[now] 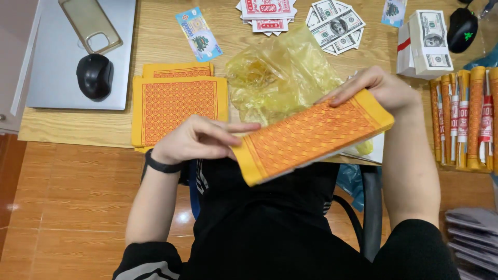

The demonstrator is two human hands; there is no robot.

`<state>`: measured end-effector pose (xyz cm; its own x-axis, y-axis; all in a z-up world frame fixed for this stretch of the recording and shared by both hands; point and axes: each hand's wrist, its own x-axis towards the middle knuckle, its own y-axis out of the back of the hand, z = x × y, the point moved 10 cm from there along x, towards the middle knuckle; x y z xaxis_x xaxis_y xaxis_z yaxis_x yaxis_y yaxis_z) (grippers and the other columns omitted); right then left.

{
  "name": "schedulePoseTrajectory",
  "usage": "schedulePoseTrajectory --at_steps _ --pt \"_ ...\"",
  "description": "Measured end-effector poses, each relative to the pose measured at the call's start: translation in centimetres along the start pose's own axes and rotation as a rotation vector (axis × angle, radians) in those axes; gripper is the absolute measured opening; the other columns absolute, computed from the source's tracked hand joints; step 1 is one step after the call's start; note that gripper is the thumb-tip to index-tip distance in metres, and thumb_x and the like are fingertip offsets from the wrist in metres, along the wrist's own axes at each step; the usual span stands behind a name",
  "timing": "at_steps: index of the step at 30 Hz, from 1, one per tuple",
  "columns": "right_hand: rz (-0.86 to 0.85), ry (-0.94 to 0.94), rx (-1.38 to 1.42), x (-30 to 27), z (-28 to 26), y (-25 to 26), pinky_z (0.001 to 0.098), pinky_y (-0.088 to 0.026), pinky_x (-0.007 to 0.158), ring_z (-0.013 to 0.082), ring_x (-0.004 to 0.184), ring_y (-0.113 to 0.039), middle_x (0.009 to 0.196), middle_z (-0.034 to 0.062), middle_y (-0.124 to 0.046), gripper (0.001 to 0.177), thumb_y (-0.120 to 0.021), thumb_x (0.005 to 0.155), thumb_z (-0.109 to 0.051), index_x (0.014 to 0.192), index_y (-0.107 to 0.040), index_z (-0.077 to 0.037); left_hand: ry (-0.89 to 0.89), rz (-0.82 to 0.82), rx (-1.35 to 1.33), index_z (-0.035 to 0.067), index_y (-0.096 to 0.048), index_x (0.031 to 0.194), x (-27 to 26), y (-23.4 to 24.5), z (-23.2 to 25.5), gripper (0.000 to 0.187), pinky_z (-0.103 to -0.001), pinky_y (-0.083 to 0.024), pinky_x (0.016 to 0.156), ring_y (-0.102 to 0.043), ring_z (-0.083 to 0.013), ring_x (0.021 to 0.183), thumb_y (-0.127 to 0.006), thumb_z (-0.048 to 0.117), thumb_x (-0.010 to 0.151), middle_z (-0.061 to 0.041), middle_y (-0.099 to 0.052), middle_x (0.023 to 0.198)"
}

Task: The person assembles small paper money packs by placing a 100-dollar bill and a red 50000 note into a yellow envelope, then folding the top edge over. The person repeats this process multiple times, creating a stack of finished packs.

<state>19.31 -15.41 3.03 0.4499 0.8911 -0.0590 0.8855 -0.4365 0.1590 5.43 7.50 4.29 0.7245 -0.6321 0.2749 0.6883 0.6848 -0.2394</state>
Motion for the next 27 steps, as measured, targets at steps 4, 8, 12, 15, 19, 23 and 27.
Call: schedulePoseTrajectory --at_steps 4,8,12,15,19,23,27 --pt "-0.475 0.089 0.038 2.2 -3.5 -4.6 0.0429 -0.064 0.093 0.0327 0.111 -0.071 0.119 0.0207 -0.069 0.023 -0.064 0.089 -0.013 0.109 -0.071 -0.005 0.431 0.166 -0.367 0.017 -0.029 0.15 0.9 -4.4 -9.6 0.072 -0.032 -0.057 0.078 -0.068 -0.0279 0.101 -0.054 0.048 0.089 -0.024 -0.053 0.136" --pt "-0.481 -0.039 -0.132 5.4 -1.1 -7.3 0.0415 -0.06 0.076 0.0232 0.092 -0.073 0.105 0.018 -0.077 0.027 -0.064 0.087 -0.012 0.109 -0.077 -0.005 0.432 0.385 -0.419 0.004 -0.029 0.151 2.6 -5.8 -15.9 0.076 -0.046 -0.054 0.09 -0.053 -0.0324 0.122 -0.06 0.044 0.094 -0.027 -0.04 0.146" --pt "-0.114 -0.006 0.28 6.9 1.8 -5.1 0.0443 -0.058 0.081 0.0307 0.096 -0.07 0.112 0.0284 -0.068 0.074 -0.059 0.087 -0.038 0.146 -0.038 0.001 0.401 0.586 -0.568 0.0 -0.041 0.143 2.2 -4.2 -17.6 0.073 -0.045 -0.059 0.078 -0.064 -0.0308 0.104 -0.07 0.039 0.089 -0.025 -0.056 0.127" --pt "0.277 0.076 0.556 6.4 2.4 -5.8 0.0474 -0.057 0.084 0.0347 0.102 -0.066 0.126 0.0316 -0.055 0.098 -0.046 0.085 -0.068 0.155 -0.02 -0.004 0.342 0.789 -0.557 -0.001 -0.057 0.127 1.7 -1.7 -16.5 0.057 -0.04 -0.061 0.071 -0.069 -0.0249 0.09 -0.07 0.039 0.089 -0.018 -0.066 0.108" --pt "0.625 0.151 -0.114 5.3 1.9 -9.7 0.0539 -0.003 0.121 0.0408 0.148 -0.005 0.16 0.0249 -0.011 0.09 -0.048 0.097 -0.06 0.155 -0.011 -0.002 0.154 1.019 -0.299 0.001 -0.066 0.111 1.3 1.5 -11.9 0.041 -0.033 -0.06 0.066 -0.069 -0.0144 0.082 -0.066 0.038 0.093 -0.007 -0.069 0.09" --pt "0.76 0.111 -0.197 6.2 0.0 -9.3 0.0623 -0.009 0.119 0.0485 0.146 -0.011 0.155 0.0304 -0.017 0.071 -0.06 0.101 -0.012 0.155 -0.014 -0.007 0.04 1.042 -0.102 0.005 -0.068 0.098 0.6 2.2 -8.1 0.028 -0.028 -0.054 0.066 -0.058 -0.0081 0.08 -0.068 0.033 0.093 -0.002 -0.065 0.082" --pt "0.652 0.044 -0.234 9.5 -3.0 -2.6 0.0363 -0.052 0.092 0.0212 0.098 -0.065 0.103 0.0125 -0.067 0.023 -0.06 0.092 -0.006 0.115 -0.058 -0.004 0.051 1.192 -0.119 0.006 -0.065 0.1 -3.5 5.3 -10.0 0.031 -0.028 -0.054 0.078 -0.063 -0.0106 0.085 -0.064 0.036 0.092 -0.005 -0.068 0.093"
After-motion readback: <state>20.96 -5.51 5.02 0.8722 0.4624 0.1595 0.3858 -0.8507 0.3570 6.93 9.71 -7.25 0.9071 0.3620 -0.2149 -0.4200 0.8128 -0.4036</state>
